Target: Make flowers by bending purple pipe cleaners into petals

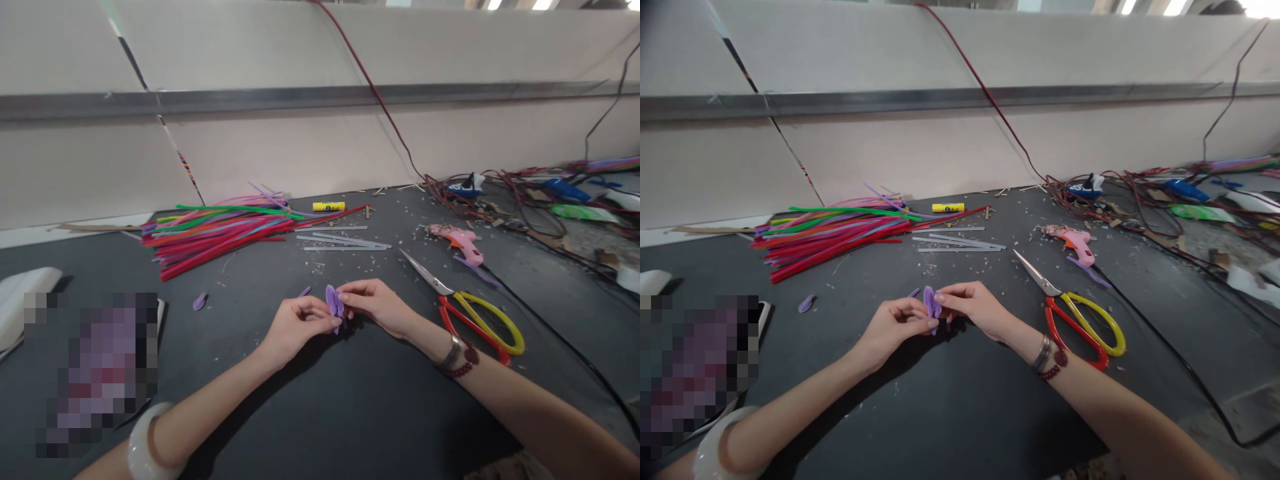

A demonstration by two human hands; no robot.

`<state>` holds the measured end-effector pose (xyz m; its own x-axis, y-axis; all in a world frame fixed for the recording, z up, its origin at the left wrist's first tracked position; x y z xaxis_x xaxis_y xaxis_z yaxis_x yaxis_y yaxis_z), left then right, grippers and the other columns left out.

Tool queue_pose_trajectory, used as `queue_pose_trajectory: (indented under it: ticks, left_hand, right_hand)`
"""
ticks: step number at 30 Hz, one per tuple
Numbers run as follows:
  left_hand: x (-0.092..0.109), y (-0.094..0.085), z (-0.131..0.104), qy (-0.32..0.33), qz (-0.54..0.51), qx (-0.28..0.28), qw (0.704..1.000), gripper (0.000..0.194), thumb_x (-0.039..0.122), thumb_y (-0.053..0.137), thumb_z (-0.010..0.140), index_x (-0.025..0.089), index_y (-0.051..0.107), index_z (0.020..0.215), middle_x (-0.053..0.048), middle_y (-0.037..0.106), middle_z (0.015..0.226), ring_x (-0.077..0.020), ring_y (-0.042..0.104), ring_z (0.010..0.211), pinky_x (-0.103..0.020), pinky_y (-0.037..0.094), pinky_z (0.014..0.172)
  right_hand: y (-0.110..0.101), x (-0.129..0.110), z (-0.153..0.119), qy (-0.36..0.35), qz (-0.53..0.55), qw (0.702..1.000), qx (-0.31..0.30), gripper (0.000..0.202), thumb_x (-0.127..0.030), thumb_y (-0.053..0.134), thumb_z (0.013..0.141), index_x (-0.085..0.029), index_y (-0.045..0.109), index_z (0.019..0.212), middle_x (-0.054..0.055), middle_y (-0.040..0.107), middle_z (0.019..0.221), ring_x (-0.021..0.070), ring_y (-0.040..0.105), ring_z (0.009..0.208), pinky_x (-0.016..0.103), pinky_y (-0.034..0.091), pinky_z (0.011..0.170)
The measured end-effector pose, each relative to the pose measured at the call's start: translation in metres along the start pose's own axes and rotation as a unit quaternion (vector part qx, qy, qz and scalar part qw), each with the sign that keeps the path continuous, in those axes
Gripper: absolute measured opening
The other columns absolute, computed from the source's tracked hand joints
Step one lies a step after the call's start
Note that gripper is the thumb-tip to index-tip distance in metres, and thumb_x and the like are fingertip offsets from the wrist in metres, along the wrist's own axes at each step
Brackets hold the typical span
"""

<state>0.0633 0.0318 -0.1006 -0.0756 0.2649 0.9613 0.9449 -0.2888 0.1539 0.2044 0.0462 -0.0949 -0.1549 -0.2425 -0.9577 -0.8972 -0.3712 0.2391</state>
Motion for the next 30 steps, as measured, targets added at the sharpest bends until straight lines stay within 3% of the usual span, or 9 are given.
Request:
queue_pose_trajectory:
  ticks: [18,30]
  left_hand:
    - [-0.002,0.004,-0.001,-0.064,-0.011,-0.063,0.996,0.016,0.019,0.075,0.058,0.01,0.061,0.058,-0.003,0.069,0.062,-0.0103,0.062,0.06,-0.023,0.05,0.064]
    - [-0.003,0.004,-0.002,-0.08,-0.047,-0.068,0.993,0.016,0.019,0.074,0.059,0.011,0.061,0.059,-0.004,0.068,0.066,-0.0114,0.063,0.063,-0.025,0.05,0.067]
  right_hand:
    - [0.004,-0.004,-0.005,-0.05,0.003,0.998,0.03,0.014,-0.024,0.07,0.066,-0.015,0.063,0.072,-0.002,0.06,0.062,0.0063,0.055,0.053,0.021,0.045,0.057]
    - [0.006,-0.009,-0.008,-0.074,-0.02,0.996,0.035,0.017,-0.029,0.07,0.064,-0.015,0.06,0.071,-0.003,0.058,0.063,0.0075,0.054,0.053,0.023,0.046,0.057]
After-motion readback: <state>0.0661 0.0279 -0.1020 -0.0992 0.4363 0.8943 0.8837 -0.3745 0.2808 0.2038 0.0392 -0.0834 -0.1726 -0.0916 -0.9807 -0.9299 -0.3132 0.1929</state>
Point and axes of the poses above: each hand's wrist, its own z-axis towards the middle knuckle, its own y-axis out of the palm, x = y × z, the point moved 4 cm from there along z, towards the middle knuckle
